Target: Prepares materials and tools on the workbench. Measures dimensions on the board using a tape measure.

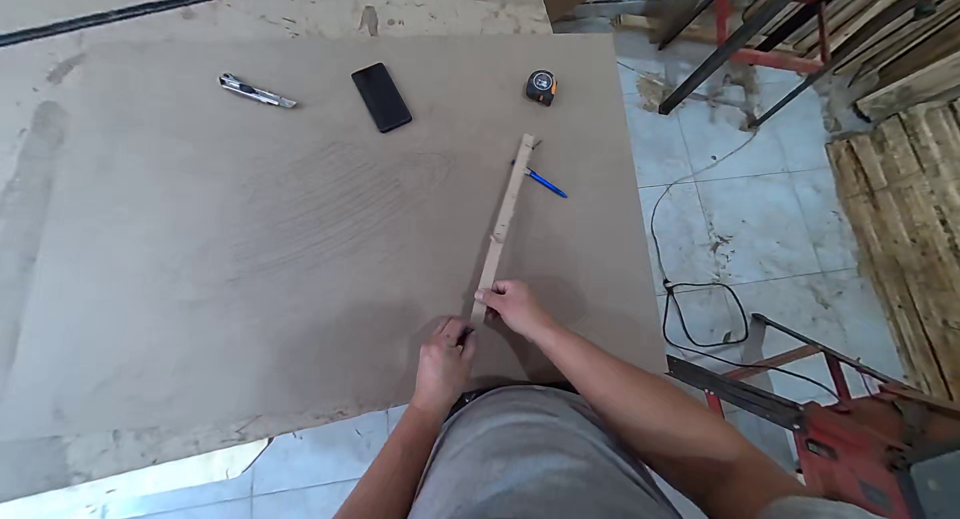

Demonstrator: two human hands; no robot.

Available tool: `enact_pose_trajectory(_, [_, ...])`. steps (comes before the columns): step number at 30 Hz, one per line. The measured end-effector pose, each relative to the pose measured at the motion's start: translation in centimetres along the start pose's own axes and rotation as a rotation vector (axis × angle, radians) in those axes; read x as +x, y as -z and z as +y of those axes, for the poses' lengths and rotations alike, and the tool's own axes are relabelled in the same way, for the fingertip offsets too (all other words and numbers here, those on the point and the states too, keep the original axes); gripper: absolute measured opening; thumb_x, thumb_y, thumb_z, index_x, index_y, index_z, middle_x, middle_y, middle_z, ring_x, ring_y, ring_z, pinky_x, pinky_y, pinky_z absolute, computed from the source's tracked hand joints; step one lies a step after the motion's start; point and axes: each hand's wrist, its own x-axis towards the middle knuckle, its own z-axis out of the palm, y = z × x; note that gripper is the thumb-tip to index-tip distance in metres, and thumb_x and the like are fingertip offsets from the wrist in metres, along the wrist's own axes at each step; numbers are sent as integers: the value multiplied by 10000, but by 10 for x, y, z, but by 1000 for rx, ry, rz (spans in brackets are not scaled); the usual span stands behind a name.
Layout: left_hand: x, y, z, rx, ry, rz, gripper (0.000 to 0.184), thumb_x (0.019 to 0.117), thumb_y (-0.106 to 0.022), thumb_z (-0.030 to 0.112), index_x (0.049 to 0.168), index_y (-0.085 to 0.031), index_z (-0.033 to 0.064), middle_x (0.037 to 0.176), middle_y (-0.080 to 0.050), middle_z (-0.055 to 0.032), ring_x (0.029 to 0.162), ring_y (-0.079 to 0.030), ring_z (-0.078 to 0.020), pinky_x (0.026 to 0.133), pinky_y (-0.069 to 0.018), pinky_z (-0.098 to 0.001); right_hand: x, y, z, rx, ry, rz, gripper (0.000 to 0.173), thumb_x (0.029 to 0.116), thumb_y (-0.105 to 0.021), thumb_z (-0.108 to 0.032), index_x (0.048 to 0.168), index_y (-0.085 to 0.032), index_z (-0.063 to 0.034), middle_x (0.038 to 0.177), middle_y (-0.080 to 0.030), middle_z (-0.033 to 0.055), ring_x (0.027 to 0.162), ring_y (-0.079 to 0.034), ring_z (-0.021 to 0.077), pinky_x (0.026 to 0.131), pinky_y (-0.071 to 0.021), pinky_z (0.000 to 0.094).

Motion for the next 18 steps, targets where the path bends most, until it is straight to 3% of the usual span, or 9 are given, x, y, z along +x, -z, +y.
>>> enact_pose_trajectory(4, [-6,13,-9,11,122,34,191,984,-638,224,1053,-757,91,922,-755,-20,802,-729,-110,762,-635,-365,-4,-15,-14,74,54,-60,389,1005,-663,-438,925,-709,-60,821,-731,51,753,-713,155,747,-603,373])
enact_pose_trajectory(8, [-4,22,-25,63,190,136,224,989,-627,212,1085,-734,40,936,-748,-90,822,-735,-217,761,-617,-480,3,3,-24,18,116,-174,334,1063,-591,-331,1147,-735,-42,994,-759,57,885,-717,127,862,-588,333])
enact_pose_trajectory(11, [0,34,-46,58,294,166,218,1000,-629,185,1113,-721,23,959,-744,-117,830,-735,-237,777,-614,-494,32,61,-28,-148,150,47,328,1059,-573,-360,1185,-743,-110,1024,-764,39,932,-733,157,905,-603,417])
enact_pose_trajectory(14, [3,48,-62,42,334,125,215,973,-677,153,1139,-709,19,950,-750,-131,760,-733,-233,726,-618,-493,76,151,-64,-380,155,339,348,1060,-546,-391,1234,-716,-142,1060,-750,74,977,-725,224,911,-587,515])
enact_pose_trajectory(16, [2,53,-70,26,383,91,348,941,-732,154,1255,-662,20,1078,-732,-143,823,-742,-223,757,-637,-458,112,204,-99,-544,197,491,369,1051,-551,-332,1341,-647,-125,1185,-712,131,1062,-702,301,933,-562,572])
enact_pose_trajectory(18, [-6,56,-69,71,427,105,542,928,-752,177,1393,-564,-28,1246,-658,-225,998,-715,-294,858,-612,-477,155,243,-133,-769,285,562,509,991,-592,-184,1493,-516,-147,1415,-594,147,1180,-657,350,952,-558,582])
